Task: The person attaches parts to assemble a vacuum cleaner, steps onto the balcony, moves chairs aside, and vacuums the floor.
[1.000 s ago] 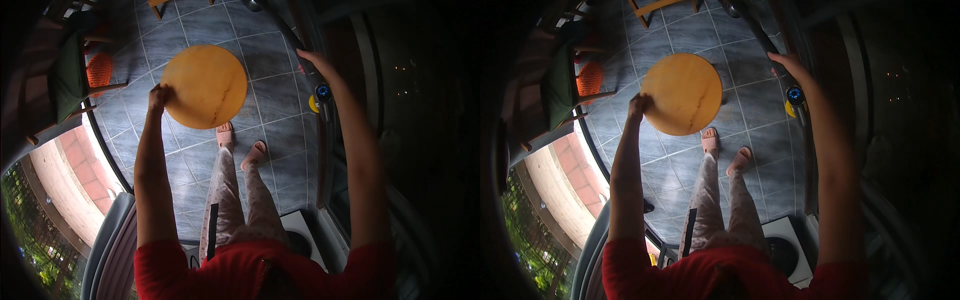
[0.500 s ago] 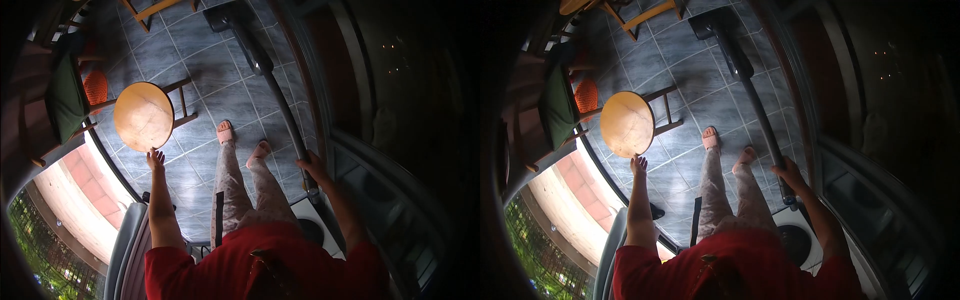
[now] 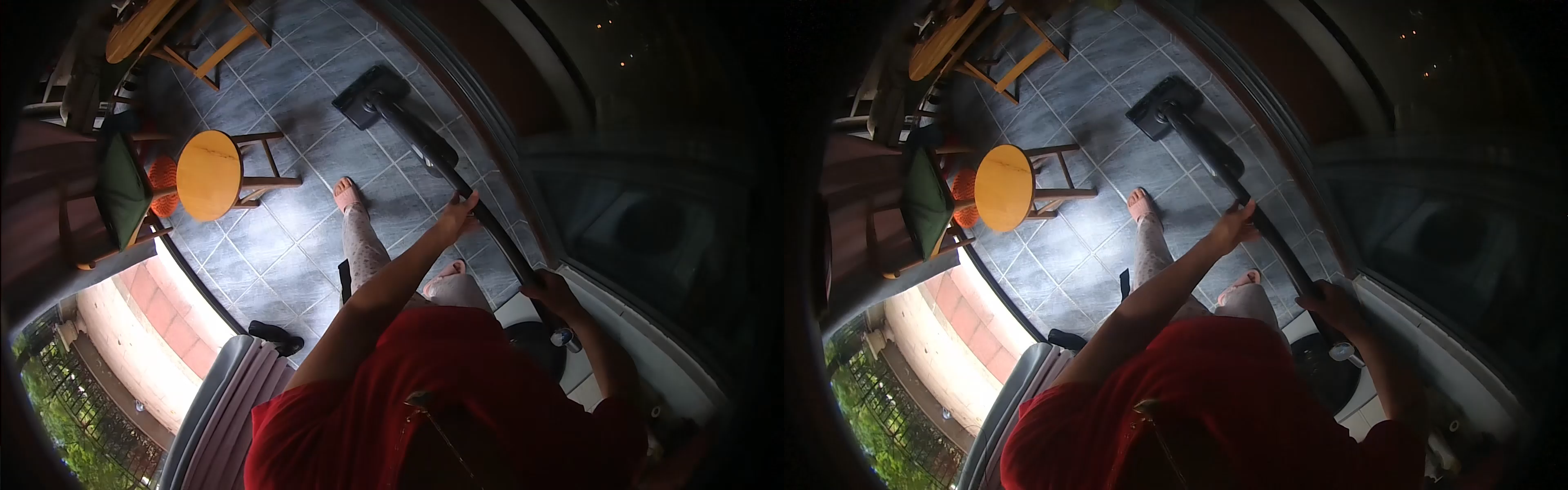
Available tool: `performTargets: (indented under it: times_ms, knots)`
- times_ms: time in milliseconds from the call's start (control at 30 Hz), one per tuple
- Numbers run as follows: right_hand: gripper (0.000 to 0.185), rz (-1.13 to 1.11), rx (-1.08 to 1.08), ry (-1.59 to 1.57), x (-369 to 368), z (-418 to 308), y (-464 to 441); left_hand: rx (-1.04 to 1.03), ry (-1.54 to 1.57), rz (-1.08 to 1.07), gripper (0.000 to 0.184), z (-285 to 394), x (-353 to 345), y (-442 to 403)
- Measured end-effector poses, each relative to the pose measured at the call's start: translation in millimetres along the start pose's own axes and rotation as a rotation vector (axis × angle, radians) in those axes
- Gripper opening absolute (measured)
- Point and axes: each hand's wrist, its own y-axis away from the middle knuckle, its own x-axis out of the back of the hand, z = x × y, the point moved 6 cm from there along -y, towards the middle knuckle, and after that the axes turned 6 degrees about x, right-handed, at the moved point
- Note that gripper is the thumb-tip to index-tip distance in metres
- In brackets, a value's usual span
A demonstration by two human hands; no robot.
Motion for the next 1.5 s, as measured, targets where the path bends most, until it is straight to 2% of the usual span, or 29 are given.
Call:
performTargets:
  times_ms: [33, 67, 100, 167, 233, 300, 367, 433, 500, 533, 567, 633, 667, 733, 800, 867, 900, 967, 1000, 1100, 1300, 1333, 1367, 1400, 1433, 1500]
  knots:
    - [0.043, -0.005, 0.005, -0.022, -2.1, 25.0, 18.7, -0.001, 0.005, -0.019, 0.056, -25.8, -22.3, -0.3]
    - [0.042, -0.038, -0.007, -0.039, -5.8, 51.0, 37.8, 0.009, -0.01, -0.007, 0.056, -62.7, -33.8, -2.5]
    - [0.042, -0.065, -0.02, -0.061, -10.3, 80.1, 57.0, 0.123, -0.051, -0.082, 0.045, -109.9, -43.0, -10.0]
    - [0.034, 0.084, -0.009, -0.111, -18.0, 133.1, 110.1, 0.31, -0.027, -0.182, 0.026, -201.2, -66.9, -23.6]
    - [0.032, 0.019, 0.043, -0.058, -42.3, 224.3, 144.6, 0.375, 0.074, -0.083, 0.032, -241.7, -120.2, 21.6]
    - [0.03, 0.11, 0.31, -0.111, -52.6, 266.7, 188.9, 0.667, -0.029, -0.399, 0.029, -318.4, -139.9, 18.6]
    - [0.03, 0.293, 0.238, -0.462, -51.4, 266.4, 252.1, 0.687, -0.177, -0.552, 0.029, -352.2, -172.2, 53.7]
    - [0.029, 0.08, 0.029, -0.08, -57.7, 280.4, 298.7, -0.175, -1.313, -1.055, 0.023, -325.5, -230.0, 108.8]
    - [0.03, 0.01, -0.094, -0.075, -64.1, 294.9, 323.1, 0.423, -1.063, -0.958, 0.024, -366.4, -234.0, 108.5]
    - [0.03, 0.006, -0.144, -0.125, -66.8, 302.2, 333.2, 0.7, -0.941, -0.824, 0.024, -387.2, -232.4, 110.3]
    - [0.03, 0.019, -0.18, -0.19, -68.8, 308.3, 338.8, 0.711, -0.942, -0.832, 0.024, -396.4, -232.2, 110.0]
    - [0.03, 0.048, -0.225, -0.287, -76.3, 320.2, 342.5, 0.578, -0.912, -0.846, 0.028, -394.5, -240.4, 116.7]
    - [0.03, 0.062, -0.234, -0.325, -81.1, 326.3, 343.0, 0.429, -0.946, -0.945, 0.029, -416.9, -230.4, 104.3]
    - [0.031, 0.088, -0.219, -0.375, -87.3, 338.5, 337.6, 0.437, -0.88, -0.929, 0.029, -421.6, -226.3, 95.0]
    - [0.031, 0.109, -0.186, -0.445, -89.8, 345.6, 325.5, 0.435, -0.812, -0.896, 0.029, -408.3, -229.8, 93.0]
    - [0.031, 0.12, -0.15, -0.495, -80.1, 333.3, 307.6, 0.792, -0.318, -0.499, 0.024, -381.8, -224.7, 88.9]
    - [0.032, 0.112, -0.141, -0.493, -72.8, 327.2, 300.7, 0.777, -0.393, -0.366, 0.023, -368.4, -223.2, 74.2]
    - [0.033, 0.013, -0.22, -0.288, -8.4, 243.3, 274.2, 0.75, -0.372, -0.488, 0.025, -348.3, -214.8, 47.1]
    - [0.033, 0.013, -0.213, -0.276, 3.3, 229.1, 258.3, 0.643, -0.394, -0.437, 0.024, -317.8, -221.5, 44.9]
    - [0.035, 0.021, -0.181, -0.265, 32.7, 196.4, 216.0, 0.578, -0.367, -0.371, 0.027, -273.6, -207.7, 12.0]
    - [0.036, -0.117, -0.048, -0.252, 72.0, 114.9, 105.3, 0.382, -0.521, -0.183, 0.034, -132.2, -162.0, -47.4]
    - [0.033, -0.097, -0.102, -0.288, 76.2, 112.0, 81.6, 0.392, -0.505, -0.125, 0.034, -112.7, -150.3, -64.7]
    - [0.031, -0.076, -0.159, -0.327, 79.9, 110.5, 57.4, 0.316, -0.453, -0.088, 0.033, -72.3, -146.4, -58.2]
    - [0.028, -0.141, -0.186, -0.467, 81.6, 108.2, 30.0, 0.285, -0.361, -0.066, 0.033, -53.4, -130.1, -76.2]
    - [0.024, -0.065, -0.15, -0.508, 95.3, 68.8, 12.5, 0.253, -0.27, -0.046, 0.034, -37.4, -112.2, -98.0]
    - [0.022, -0.136, -0.051, -0.617, 90.3, 54.8, -48.1, 0.071, -0.356, 0.135, 0.039, 21.9, -86.6, -111.2]
